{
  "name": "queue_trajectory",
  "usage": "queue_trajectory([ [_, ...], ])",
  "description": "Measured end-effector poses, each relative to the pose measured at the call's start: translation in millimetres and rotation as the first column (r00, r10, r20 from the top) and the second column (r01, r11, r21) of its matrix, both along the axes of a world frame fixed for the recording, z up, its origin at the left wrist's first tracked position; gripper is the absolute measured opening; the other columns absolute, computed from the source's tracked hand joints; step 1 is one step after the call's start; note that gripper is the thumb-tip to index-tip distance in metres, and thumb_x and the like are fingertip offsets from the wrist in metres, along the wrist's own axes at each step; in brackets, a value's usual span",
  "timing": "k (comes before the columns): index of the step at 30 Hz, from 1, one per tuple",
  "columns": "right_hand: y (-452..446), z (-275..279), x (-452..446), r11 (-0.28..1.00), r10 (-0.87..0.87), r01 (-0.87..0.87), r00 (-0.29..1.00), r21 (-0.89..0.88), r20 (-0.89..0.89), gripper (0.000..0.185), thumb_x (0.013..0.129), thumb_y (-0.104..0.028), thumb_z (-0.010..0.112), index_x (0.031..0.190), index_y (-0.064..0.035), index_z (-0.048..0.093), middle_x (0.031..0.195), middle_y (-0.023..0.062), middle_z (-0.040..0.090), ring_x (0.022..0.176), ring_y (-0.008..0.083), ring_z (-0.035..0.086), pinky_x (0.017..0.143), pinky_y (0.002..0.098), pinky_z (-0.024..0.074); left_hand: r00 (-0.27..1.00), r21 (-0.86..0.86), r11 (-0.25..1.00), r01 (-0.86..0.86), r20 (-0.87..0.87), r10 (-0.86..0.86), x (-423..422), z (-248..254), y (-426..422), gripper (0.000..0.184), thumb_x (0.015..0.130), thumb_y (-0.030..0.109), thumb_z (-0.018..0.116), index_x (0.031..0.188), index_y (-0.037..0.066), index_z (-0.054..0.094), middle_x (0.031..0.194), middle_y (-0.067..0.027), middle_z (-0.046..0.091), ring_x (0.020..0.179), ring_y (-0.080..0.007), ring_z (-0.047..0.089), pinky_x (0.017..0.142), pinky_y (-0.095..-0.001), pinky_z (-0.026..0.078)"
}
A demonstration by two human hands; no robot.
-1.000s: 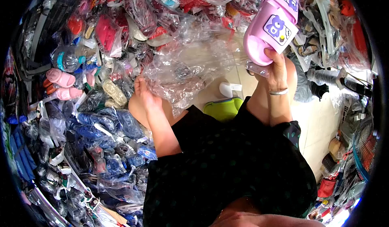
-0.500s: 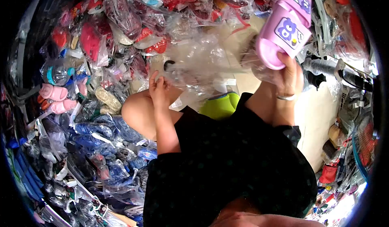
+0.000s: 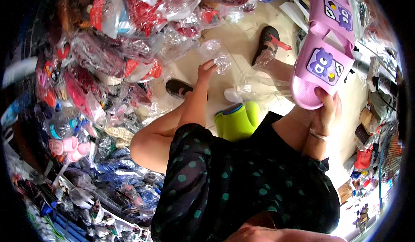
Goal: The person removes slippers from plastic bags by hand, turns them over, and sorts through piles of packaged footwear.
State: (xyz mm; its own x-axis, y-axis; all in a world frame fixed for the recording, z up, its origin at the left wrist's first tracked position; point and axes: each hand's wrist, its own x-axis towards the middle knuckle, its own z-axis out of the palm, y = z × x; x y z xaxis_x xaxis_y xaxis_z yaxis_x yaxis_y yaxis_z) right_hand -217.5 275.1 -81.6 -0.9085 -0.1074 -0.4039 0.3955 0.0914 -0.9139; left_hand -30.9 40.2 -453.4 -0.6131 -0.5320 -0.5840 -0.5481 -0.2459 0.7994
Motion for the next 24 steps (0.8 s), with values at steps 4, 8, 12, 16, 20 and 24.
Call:
queue_trajectory([
  [4,-0.6,2.3,-5.0,0.997,0.032,-0.035,0.999,0.064,0.043,0.048,0.069,-0.011,0.057,0.109,0.0117,0.048,0.104,0.0132,0.056,0.095,0.0198,0.052,0.087,0.0274,0.0363,0.982,0.132,0.975,-0.181,-0.023,0.186,-15.3,10.7,-7.3,0.042,0.076,0.019,0.067,0.113,0.002,0.057,0.088,-0.0016,0.058,0.087,-0.0159,0.054,0.082,-0.0262,0.041],
  [8,-1.8,2.4,-3.7,0.999,0.052,-0.052,0.998,0.015,0.038,0.047,0.069,-0.011,0.057,0.109,0.0116,0.048,0.104,0.0129,0.056,0.095,0.0192,0.052,0.087,0.0273,0.0364,0.866,0.176,0.898,-0.402,-0.245,0.436,-12.4,66.0,-37.9,0.032,0.08,0.009,0.061,0.111,0.002,0.058,0.084,-0.0003,0.058,0.085,-0.0112,0.054,0.079,-0.0238,0.043],
  [12,-4.1,2.3,3.7,0.991,0.077,-0.073,0.996,-0.111,0.038,0.049,0.068,-0.009,0.056,0.112,0.0096,0.046,0.105,0.0124,0.056,0.096,0.0192,0.052,0.088,0.0281,0.0368,0.759,0.376,0.823,-0.425,-0.347,0.551,25.2,144.1,-59.3,0.027,0.083,0.002,0.055,0.109,0.003,0.058,0.086,0.0,0.057,0.08,-0.0093,0.054,0.081,-0.0254,0.046],
  [16,-5.1,1.9,12.5,0.94,0.184,-0.168,0.983,-0.296,0.026,0.055,0.067,-0.004,0.053,0.12,0.0053,0.04,0.11,0.0113,0.054,0.101,0.0187,0.051,0.092,0.0287,0.0357,0.624,0.538,0.76,-0.366,-0.463,0.629,55.9,207.9,-51.3,0.031,0.079,-0.003,0.049,0.109,0.005,0.056,0.095,-0.0036,0.057,0.084,-0.0153,0.056,0.091,-0.0464,0.043],
  [20,4.4,-21.5,17.0,0.897,0.255,-0.223,0.966,-0.382,0.034,0.057,0.067,0.002,0.052,0.122,0.0028,0.038,0.111,0.0101,0.052,0.1,0.0173,0.05,0.091,0.0276,0.0369,0.473,0.614,0.731,-0.298,-0.57,0.672,80.2,238.3,-40.8,0.037,0.076,-0.005,0.046,0.108,0.012,0.056,0.1,-0.0064,0.06,0.092,-0.0175,0.056,0.098,-0.0619,0.03],
  [24,-5.7,-8.4,30.9,0.875,0.299,-0.285,0.954,-0.391,-0.027,0.054,0.07,-0.001,0.054,0.122,0.0029,0.038,0.112,0.01,0.052,0.101,0.0172,0.05,0.089,0.0281,0.0382,0.329,0.697,0.714,-0.068,-0.66,0.676,101.8,255.5,-34.7,0.038,0.076,-0.003,0.05,0.106,0.019,0.059,0.097,-0.0046,0.06,0.087,-0.0146,0.055,0.098,-0.0619,0.028],
])
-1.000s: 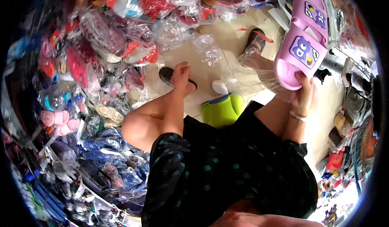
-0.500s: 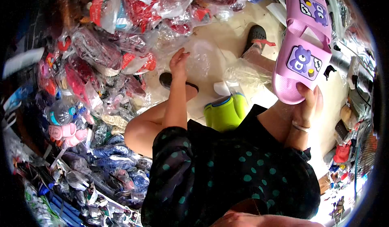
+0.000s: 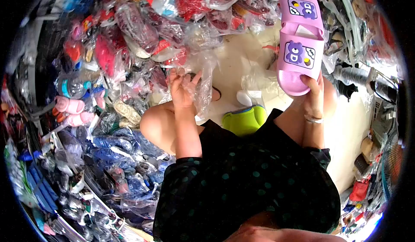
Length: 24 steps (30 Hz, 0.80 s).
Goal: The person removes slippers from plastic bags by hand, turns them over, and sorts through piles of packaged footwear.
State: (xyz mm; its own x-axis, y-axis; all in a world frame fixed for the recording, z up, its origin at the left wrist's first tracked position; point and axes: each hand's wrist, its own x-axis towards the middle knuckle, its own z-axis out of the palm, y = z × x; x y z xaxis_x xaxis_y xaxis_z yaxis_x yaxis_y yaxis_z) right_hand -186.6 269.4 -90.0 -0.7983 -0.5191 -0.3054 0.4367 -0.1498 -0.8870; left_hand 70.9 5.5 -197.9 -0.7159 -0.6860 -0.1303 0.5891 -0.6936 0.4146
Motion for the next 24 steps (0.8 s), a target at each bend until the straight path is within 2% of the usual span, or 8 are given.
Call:
queue_trajectory([
  [4,4.2,-12.0,5.8,0.984,0.036,-0.022,0.996,-0.178,0.077,0.049,0.073,-0.008,0.058,0.119,0.003,0.044,0.111,0.0101,0.054,0.1,0.0181,0.052,0.088,0.0295,0.0408,0.991,0.136,0.982,-0.13,0.031,0.127,-1.6,35.4,22.5,0.03,0.077,0.001,0.051,0.099,0.021,0.058,0.085,-0.0006,0.056,0.066,-0.0104,0.052,0.096,-0.063,0.03],
  [9,11.0,-35.1,17.2,0.896,0.194,-0.023,0.919,-0.444,0.343,0.051,0.07,-0.009,0.059,0.118,0.0023,0.046,0.109,0.0149,0.057,0.097,0.0254,0.058,0.087,0.0359,0.0473,0.997,0.127,0.989,-0.075,0.025,0.072,-19.3,29.7,61.0,0.034,0.077,0.004,0.054,0.101,0.027,0.06,0.092,0.0015,0.056,0.073,-0.0103,0.054,0.098,-0.0644,0.024],
  [12,-5.4,-27.0,31.3,0.799,0.41,-0.148,0.844,-0.582,0.347,0.076,0.066,-0.019,0.061,0.13,0.0047,0.027,0.12,0.02,0.045,0.11,0.0301,0.047,0.096,0.0341,0.0392,0.866,0.421,0.844,0.331,-0.492,-0.094,-45.4,28.8,94.6,0.037,0.077,0.005,0.053,0.105,0.028,0.06,0.092,0.0016,0.056,0.074,-0.0097,0.054,0.098,-0.0664,0.021],
  [14,-15.2,-16.4,41.8,0.78,0.431,-0.139,0.826,-0.61,0.363,0.056,0.069,-0.012,0.062,0.121,0.0021,0.043,0.111,0.0152,0.057,0.1,0.0265,0.057,0.089,0.0373,0.0475,0.985,0.433,0.891,0.136,-0.152,-0.076,-65.1,55.5,118.9,0.041,0.077,0.008,0.054,0.112,0.028,0.057,0.091,0.0019,0.055,0.073,-0.0116,0.054,0.097,-0.0666,0.022],
  [16,-23.7,-13.7,45.1,0.811,0.397,-0.133,0.84,-0.57,0.37,0.057,0.072,-0.013,0.063,0.122,0.0023,0.041,0.112,0.0143,0.056,0.1,0.0253,0.057,0.089,0.0364,0.047,0.941,0.384,0.889,0.25,-0.311,-0.13,-68.1,57.0,117.2,0.041,0.077,0.009,0.054,0.115,0.026,0.055,0.092,0.0016,0.054,0.074,-0.0131,0.054,0.097,-0.0666,0.022],
  [19,-33.3,-7.8,42.4,0.852,0.329,-0.122,0.882,-0.509,0.337,0.05,0.074,-0.008,0.062,0.12,-0.0002,0.043,0.111,0.0122,0.056,0.104,0.0247,0.055,0.093,0.037,0.0441,0.878,0.322,0.894,0.311,-0.456,-0.141,-55.5,68.3,110.9,0.044,0.079,0.007,0.051,0.122,0.019,0.049,0.096,-0.0011,0.053,0.072,-0.0136,0.054,0.093,-0.0602,0.034],
  [21,-34.5,-5.6,39.8,0.838,0.276,-0.018,0.876,-0.546,0.396,0.048,0.075,-0.006,0.06,0.12,-0.0004,0.044,0.112,0.0118,0.056,0.104,0.0248,0.055,0.093,0.0371,0.0445,0.998,0.229,0.971,0.064,0.014,-0.069,-30.4,63.1,84.6,0.047,0.08,-0.002,0.045,0.123,0.016,0.046,0.096,-0.0036,0.052,0.068,-0.0101,0.052,0.079,-0.0433,0.049],
  [24,-34.2,-4.2,31.3,0.86,0.148,0.078,0.908,-0.505,0.391,0.048,0.077,-0.006,0.059,0.121,-0.0004,0.041,0.114,0.0124,0.054,0.106,0.0254,0.053,0.096,0.0388,0.0415,0.979,0.123,0.978,-0.168,0.138,0.151,12.0,76.9,40.3,0.052,0.078,-0.008,0.045,0.125,0.012,0.042,0.098,-0.0052,0.053,0.063,-0.0081,0.049,0.056,-0.0226,0.046],
])
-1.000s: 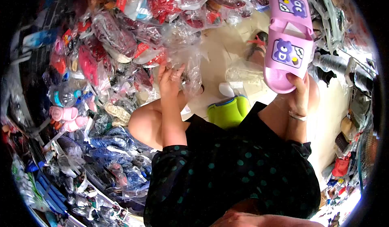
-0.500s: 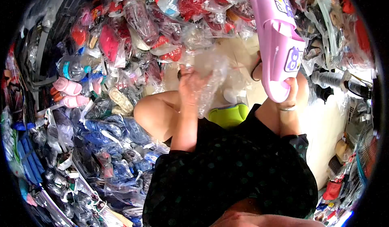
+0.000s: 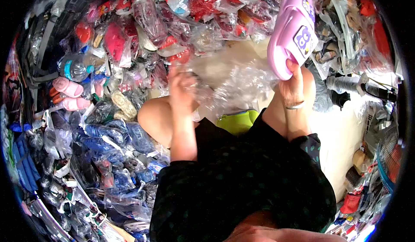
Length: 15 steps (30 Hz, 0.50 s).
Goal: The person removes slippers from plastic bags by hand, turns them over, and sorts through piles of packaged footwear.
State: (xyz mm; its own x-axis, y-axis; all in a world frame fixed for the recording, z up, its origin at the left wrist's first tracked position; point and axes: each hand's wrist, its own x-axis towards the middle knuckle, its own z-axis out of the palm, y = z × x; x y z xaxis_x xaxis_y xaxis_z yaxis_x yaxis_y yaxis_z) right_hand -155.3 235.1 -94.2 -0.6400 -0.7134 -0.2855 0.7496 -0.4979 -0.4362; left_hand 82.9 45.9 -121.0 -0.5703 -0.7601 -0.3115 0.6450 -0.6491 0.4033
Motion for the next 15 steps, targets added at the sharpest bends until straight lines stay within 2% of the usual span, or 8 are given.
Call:
queue_trajectory([
  [1,0.6,-1.5,-1.3,0.999,-0.042,0.042,0.999,0.014,0.028,0.048,0.077,-0.006,0.059,0.122,0.0,0.041,0.115,0.0128,0.054,0.107,0.0259,0.053,0.097,0.0394,0.0405,0.999,-0.052,0.998,-0.041,-0.029,0.04,15.5,-4.0,-12.7,0.051,0.078,-0.008,0.047,0.125,0.01,0.042,0.097,-0.0048,0.054,0.062,-0.0078,0.048,0.053,-0.0191,0.043],
  [3,1.3,3.4,-2.3,0.996,-0.054,0.054,0.999,0.065,-0.007,0.047,0.076,-0.008,0.06,0.12,-0.0013,0.044,0.113,0.0087,0.055,0.106,0.0216,0.053,0.096,0.0362,0.0403,0.982,-0.309,0.951,-0.003,0.178,0.06,38.7,-13.3,-29.3,0.049,0.079,-0.008,0.051,0.124,0.009,0.043,0.092,-0.0037,0.055,0.058,-0.0055,0.043,0.053,-0.0182,0.04],
  [7,0.6,5.6,-2.8,0.987,-0.111,0.115,0.993,0.111,-0.038,0.046,0.076,-0.008,0.06,0.119,-0.0002,0.044,0.112,0.0092,0.055,0.104,0.0216,0.054,0.094,0.0372,0.0405,0.948,-0.446,0.895,-0.019,0.276,0.158,64.6,-1.9,-44.2,0.048,0.08,-0.006,0.053,0.124,0.011,0.044,0.09,-0.0034,0.056,0.054,-0.0048,0.04,0.052,-0.0184,0.039],
  [10,-1.5,9.9,-1.0,0.98,-0.148,0.16,0.984,0.12,-0.103,0.045,0.076,-0.007,0.059,0.119,0.0004,0.045,0.112,0.0101,0.055,0.104,0.0226,0.054,0.094,0.0377,0.0405,0.897,-0.502,0.847,-0.174,0.274,0.347,78.0,20.5,-46.1,0.053,0.08,-0.007,0.052,0.128,0.013,0.04,0.097,-0.0063,0.056,0.052,-0.0048,0.038,0.054,-0.018,0.039],
  [12,-2.7,15.9,1.0,0.978,-0.152,0.169,0.978,0.119,-0.14,0.045,0.076,-0.007,0.059,0.118,0.0008,0.045,0.112,0.0106,0.055,0.104,0.0231,0.053,0.094,0.038,0.0404,0.984,-0.518,0.851,-0.09,0.087,0.156,88.9,36.3,-39.0,0.051,0.083,-0.003,0.05,0.13,0.013,0.036,0.099,-0.0077,0.056,0.049,-0.0049,0.04,0.048,-0.0191,0.038],
  [13,-2.9,21.4,2.0,0.976,-0.158,0.177,0.976,0.128,-0.151,0.046,0.076,-0.007,0.059,0.118,0.0013,0.045,0.112,0.0109,0.055,0.104,0.0233,0.053,0.094,0.0378,0.0404,0.983,-0.518,0.85,-0.09,0.088,0.158,88.3,47.0,-35.0,0.051,0.083,-0.003,0.05,0.13,0.013,0.036,0.099,-0.0077,0.056,0.049,-0.0049,0.04,0.048,-0.0191,0.038],
  [14,-3.0,24.0,2.7,0.973,-0.164,0.186,0.973,0.136,-0.161,0.046,0.076,-0.007,0.06,0.118,0.0019,0.045,0.112,0.0111,0.055,0.104,0.0236,0.053,0.094,0.0375,0.0403,0.978,-0.438,0.896,0.075,-0.144,-0.152,84.6,58.4,-29.6,0.052,0.084,-0.001,0.049,0.131,0.012,0.033,0.103,-0.0095,0.055,0.048,-0.0055,0.041,0.044,-0.0204,0.038],
  [15,-2.7,23.5,2.9,0.973,-0.163,0.186,0.974,0.137,-0.16,0.046,0.076,-0.007,0.06,0.118,0.0019,0.045,0.112,0.0111,0.055,0.104,0.0236,0.053,0.094,0.0375,0.0403,0.933,-0.381,0.912,0.152,-0.249,-0.26,89.0,32.9,-30.3,0.055,0.084,0.005,0.051,0.134,0.012,0.029,0.105,-0.0116,0.054,0.05,-0.0091,0.045,0.044,-0.0241,0.04],
])
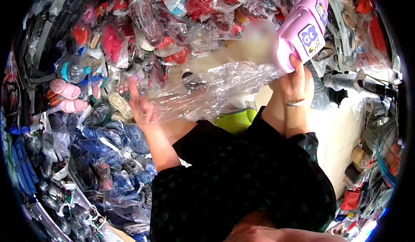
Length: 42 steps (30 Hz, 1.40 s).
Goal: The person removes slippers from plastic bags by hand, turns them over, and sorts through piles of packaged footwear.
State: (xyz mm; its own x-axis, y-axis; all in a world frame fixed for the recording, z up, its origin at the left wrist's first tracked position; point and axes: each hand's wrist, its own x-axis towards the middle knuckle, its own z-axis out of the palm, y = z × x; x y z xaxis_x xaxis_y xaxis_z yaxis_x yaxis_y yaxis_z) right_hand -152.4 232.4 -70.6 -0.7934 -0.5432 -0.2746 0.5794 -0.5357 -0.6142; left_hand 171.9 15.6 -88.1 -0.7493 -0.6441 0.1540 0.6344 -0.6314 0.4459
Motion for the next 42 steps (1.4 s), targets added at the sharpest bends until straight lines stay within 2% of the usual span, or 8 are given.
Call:
queue_trajectory([
  [2,0.3,-1.6,-0.2,1.0,-0.018,0.019,1.0,0.022,-0.016,0.047,0.075,-0.007,0.061,0.118,0.0032,0.045,0.112,0.0112,0.055,0.104,0.0232,0.053,0.094,0.0369,0.0404,0.956,0.146,0.953,0.266,-0.164,-0.242,8.8,-50.7,-1.2,0.064,0.084,0.018,0.055,0.139,0.011,0.021,0.11,-0.0159,0.052,0.055,-0.0162,0.053,0.046,-0.0316,0.044],
  [5,-0.7,-11.9,-2.1,1.0,-0.023,0.023,1.0,0.005,0.013,0.047,0.075,-0.007,0.061,0.118,0.0038,0.045,0.112,0.0108,0.055,0.104,0.0226,0.053,0.094,0.0357,0.0404,0.737,-0.373,0.842,0.39,0.675,-0.042,-40.0,-6.5,39.3,0.083,0.074,0.025,0.067,0.139,0.007,0.019,0.122,-0.0175,0.047,0.104,-0.0271,0.053,0.087,-0.0413,0.043],
  [12,0.1,-16.7,-3.7,1.0,-0.004,0.006,0.995,0.015,-0.095,0.045,0.076,-0.005,0.059,0.118,0.0041,0.044,0.112,0.0109,0.054,0.104,0.0211,0.052,0.094,0.0335,0.0405,0.665,-0.156,0.778,0.608,0.636,-0.392,-77.3,-10.7,92.9,0.066,0.073,0.002,0.066,0.131,0.001,0.033,0.128,-0.0141,0.043,0.123,-0.0254,0.037,0.104,-0.0349,0.026],
  [19,0.6,-5.1,-3.0,0.995,-0.1,0.1,0.995,-0.01,0.011,0.044,0.076,-0.002,0.056,0.119,0.0009,0.045,0.114,0.0101,0.053,0.107,0.022,0.051,0.095,0.0343,0.0402,0.413,-0.342,0.862,-0.373,0.771,0.485,-44.7,-13.2,47.5,0.018,0.089,0.02,0.054,0.102,0.009,0.05,0.084,-0.0005,0.051,0.071,-0.0108,0.05,0.057,-0.0227,0.045],
  [26,5.1,-5.6,-7.4,0.993,-0.097,0.098,0.995,-0.073,0.019,0.047,0.078,-0.005,0.06,0.117,0.0082,0.039,0.108,0.0178,0.055,0.093,0.0307,0.058,0.074,0.0442,0.051,0.328,-0.41,0.79,-0.456,0.747,0.578,-14.4,12.4,38.7,0.013,0.091,0.018,0.048,0.1,0.009,0.046,0.085,-0.0005,0.048,0.075,-0.01,0.046,0.065,-0.0242,0.042],
  [28,5.5,-15.1,-4.5,0.999,0.007,-0.005,0.999,-0.034,0.05,0.051,0.079,-0.014,0.059,0.122,0.0039,0.037,0.113,0.0179,0.052,0.102,0.0339,0.052,0.09,0.0527,0.0421,0.17,-0.876,0.468,-0.118,0.447,0.878,-18.5,-0.9,46.4,0.011,0.091,0.015,0.046,0.099,0.006,0.046,0.083,-0.0012,0.048,0.076,-0.0101,0.046,0.066,-0.0258,0.042],
  [34,-3.5,-15.8,7.3,0.878,0.412,-0.408,0.91,-0.25,-0.038,0.067,0.076,-0.025,0.061,0.131,-0.0025,0.031,0.125,0.0154,0.046,0.119,0.035,0.042,0.094,0.0508,0.0382,0.605,-0.95,-0.231,0.208,-0.061,0.794,-74.3,11.1,118.5,0.017,0.074,0.0,0.057,0.088,0.01,0.054,0.075,-0.0043,0.054,0.072,-0.0192,0.057,0.086,-0.0468,0.045],
  [42,-13.4,-30.4,10.3,0.951,0.264,-0.273,0.961,-0.142,-0.079,0.063,0.077,-0.022,0.06,0.129,-0.0009,0.032,0.122,0.0128,0.048,0.116,0.0322,0.045,0.096,0.0404,0.0388,0.828,-0.953,-0.282,0.111,-0.068,0.557,-97.9,4.0,175.2,0.027,0.071,0.012,0.066,0.095,0.021,0.058,0.077,0.0046,0.049,0.07,-0.0109,0.053,0.086,-0.0452,0.046],
])
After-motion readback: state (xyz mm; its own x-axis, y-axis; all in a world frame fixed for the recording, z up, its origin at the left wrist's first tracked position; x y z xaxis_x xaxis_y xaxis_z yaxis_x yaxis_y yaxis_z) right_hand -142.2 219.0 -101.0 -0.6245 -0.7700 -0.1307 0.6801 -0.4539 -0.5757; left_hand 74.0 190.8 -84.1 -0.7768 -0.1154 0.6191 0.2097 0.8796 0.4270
